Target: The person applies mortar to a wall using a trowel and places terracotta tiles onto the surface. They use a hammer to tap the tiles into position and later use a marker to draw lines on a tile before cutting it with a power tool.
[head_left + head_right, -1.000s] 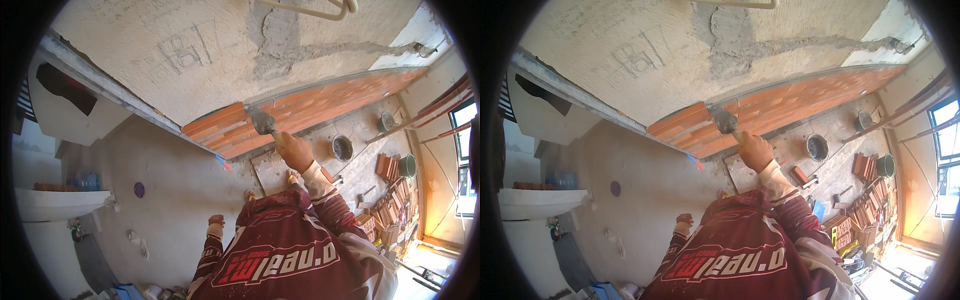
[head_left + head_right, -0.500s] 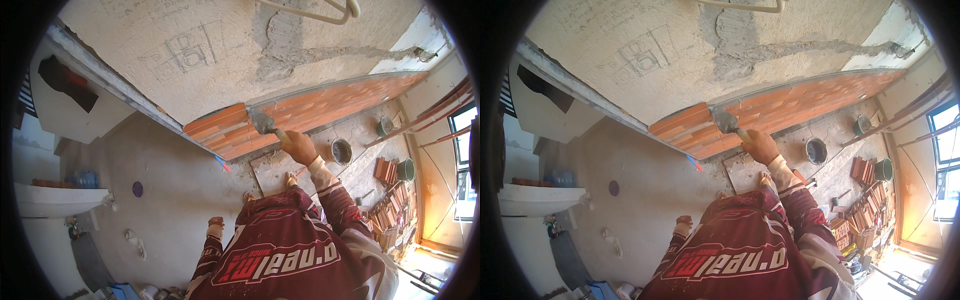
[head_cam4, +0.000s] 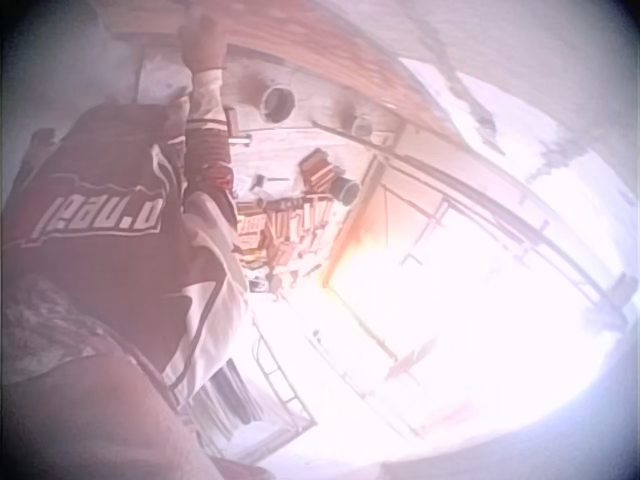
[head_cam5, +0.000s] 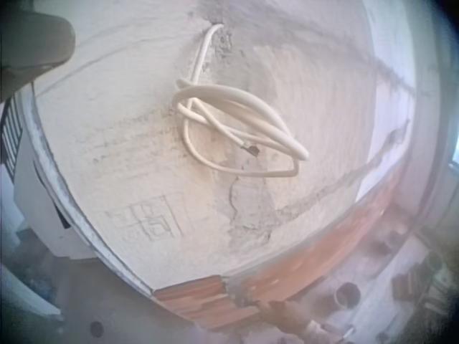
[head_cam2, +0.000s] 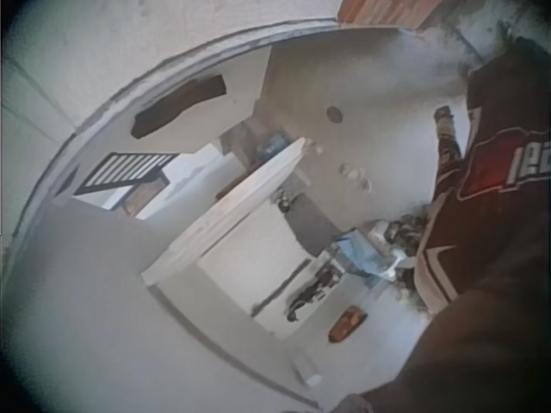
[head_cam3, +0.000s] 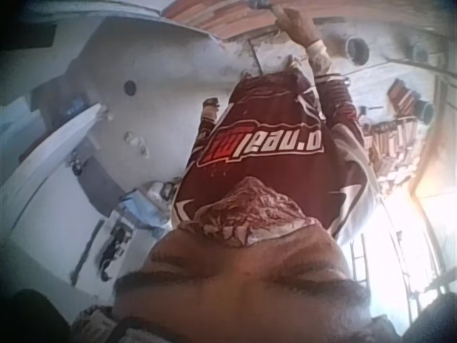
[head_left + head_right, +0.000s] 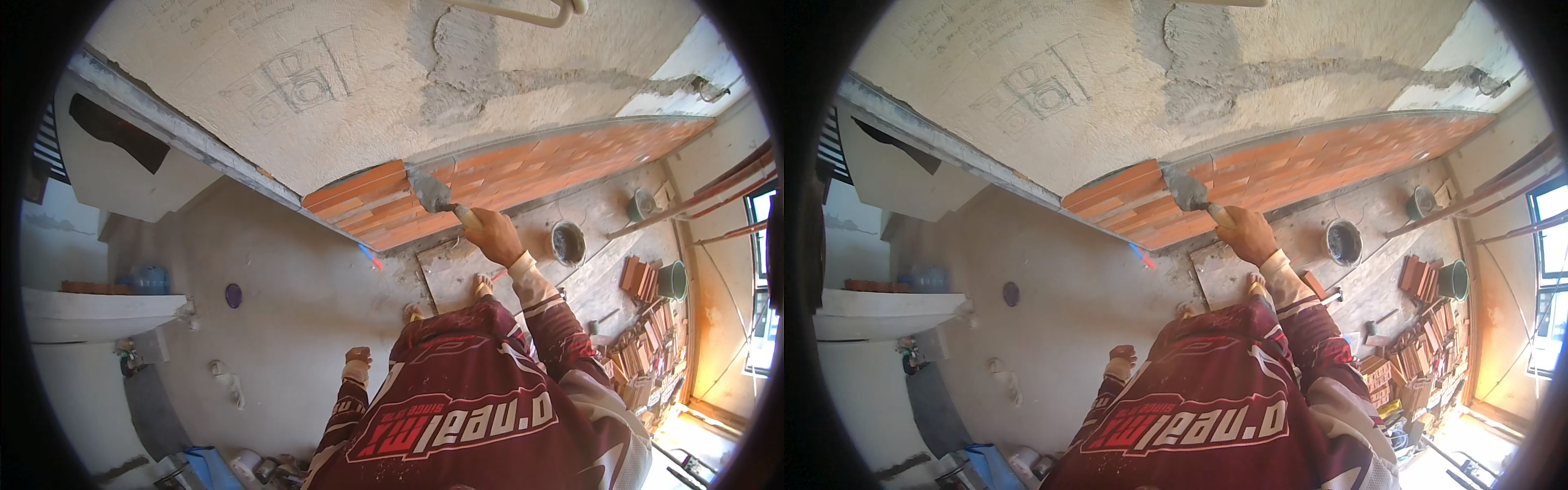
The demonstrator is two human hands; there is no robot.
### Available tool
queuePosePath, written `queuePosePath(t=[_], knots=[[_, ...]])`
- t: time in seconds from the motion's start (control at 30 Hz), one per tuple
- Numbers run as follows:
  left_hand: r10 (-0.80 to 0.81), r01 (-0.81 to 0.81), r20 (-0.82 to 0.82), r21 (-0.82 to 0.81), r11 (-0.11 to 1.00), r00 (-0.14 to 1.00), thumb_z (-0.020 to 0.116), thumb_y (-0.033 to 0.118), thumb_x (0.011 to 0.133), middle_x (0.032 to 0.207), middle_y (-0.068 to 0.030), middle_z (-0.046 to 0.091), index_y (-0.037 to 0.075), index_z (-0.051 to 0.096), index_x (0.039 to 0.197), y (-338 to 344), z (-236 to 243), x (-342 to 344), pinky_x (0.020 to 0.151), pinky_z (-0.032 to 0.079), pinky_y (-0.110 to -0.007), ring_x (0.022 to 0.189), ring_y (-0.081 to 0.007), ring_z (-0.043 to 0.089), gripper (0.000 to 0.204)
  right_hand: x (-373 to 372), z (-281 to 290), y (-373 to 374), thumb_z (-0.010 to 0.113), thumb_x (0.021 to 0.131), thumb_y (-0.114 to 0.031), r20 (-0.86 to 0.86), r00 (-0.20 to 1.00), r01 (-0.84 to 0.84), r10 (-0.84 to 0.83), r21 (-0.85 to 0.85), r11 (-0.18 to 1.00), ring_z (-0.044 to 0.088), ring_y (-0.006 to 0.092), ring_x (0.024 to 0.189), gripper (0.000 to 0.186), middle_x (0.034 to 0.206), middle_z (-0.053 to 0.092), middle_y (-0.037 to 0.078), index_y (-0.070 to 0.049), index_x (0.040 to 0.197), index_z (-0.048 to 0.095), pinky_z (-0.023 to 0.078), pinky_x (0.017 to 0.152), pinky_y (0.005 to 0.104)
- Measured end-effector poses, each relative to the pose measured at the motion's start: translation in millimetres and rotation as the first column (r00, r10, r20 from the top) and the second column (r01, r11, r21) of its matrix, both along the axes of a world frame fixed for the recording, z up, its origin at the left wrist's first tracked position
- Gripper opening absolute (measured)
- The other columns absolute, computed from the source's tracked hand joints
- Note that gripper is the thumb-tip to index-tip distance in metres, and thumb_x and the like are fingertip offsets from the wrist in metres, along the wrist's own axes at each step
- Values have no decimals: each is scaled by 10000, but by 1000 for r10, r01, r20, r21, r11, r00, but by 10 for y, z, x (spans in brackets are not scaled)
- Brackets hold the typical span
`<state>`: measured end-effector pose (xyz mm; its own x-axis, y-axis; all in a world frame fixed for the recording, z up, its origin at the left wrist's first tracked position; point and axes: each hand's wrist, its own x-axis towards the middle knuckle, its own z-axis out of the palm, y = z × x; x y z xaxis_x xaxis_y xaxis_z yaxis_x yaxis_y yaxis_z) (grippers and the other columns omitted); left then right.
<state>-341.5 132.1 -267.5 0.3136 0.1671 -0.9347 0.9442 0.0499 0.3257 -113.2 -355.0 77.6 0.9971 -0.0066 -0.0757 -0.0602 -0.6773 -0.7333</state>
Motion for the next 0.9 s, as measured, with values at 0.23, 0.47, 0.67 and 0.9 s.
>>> queuePosePath(t=[0.23, 0.47, 0.67, 0.9], knots=[[-84, 80, 25, 129, 988, 996, 675, 131, 846, 814, -49, 637, 105, 650, 996, -280, 439, 139, 509, 455, -335, 643, -197, 624, 154, -49, -88, -18, 629, 813, -314, 82, 997, 11, -9, -20, 1000, 611, 431, 819, 285, 841, 648, 192, -68, 957, 605, 465, 712, 523], [-123, 112, 41, 200, 973, 992, 657, 173, 862, 826, -49, 645, 101, 655, 990, -329, 547, 214, 521, 460, -357, 652, -211, 632, 147, -85, -209, -2, 630, 817, -324, 60, 997, 55, -57, 31, 998, 618, 430, 835, 311, 857, 650, 212, -74, 1002, 622, 475, 719, 510], [-119, 110, 52, 146, 983, 991, 613, 190, 877, 805, -50, 625, 105, 623, 919, -142, 308, 139, 531, 423, -378, 655, -246, 610, 96, -104, -257, 23, 647, 813, -316, 33, 997, 72, -77, 122, 990, 623, 433, 815, 358, 846, 654, 221, -60, 1064, 637, 485, 713, 493], [-60, 59, -5, -15, 998, 998, 671, 208, 844, 907, -80, 687, 59, 665, 1060, 124, 170, 132, 539, 526, -334, 703, -205, 672, 262, -132, -325, 51, 661, 816, -314, 11, 993, 113, -120, 245, 963, 633, 419, 783, 360, 809, 646, 229, -32, 1039, 646, 492, 694, 452]])
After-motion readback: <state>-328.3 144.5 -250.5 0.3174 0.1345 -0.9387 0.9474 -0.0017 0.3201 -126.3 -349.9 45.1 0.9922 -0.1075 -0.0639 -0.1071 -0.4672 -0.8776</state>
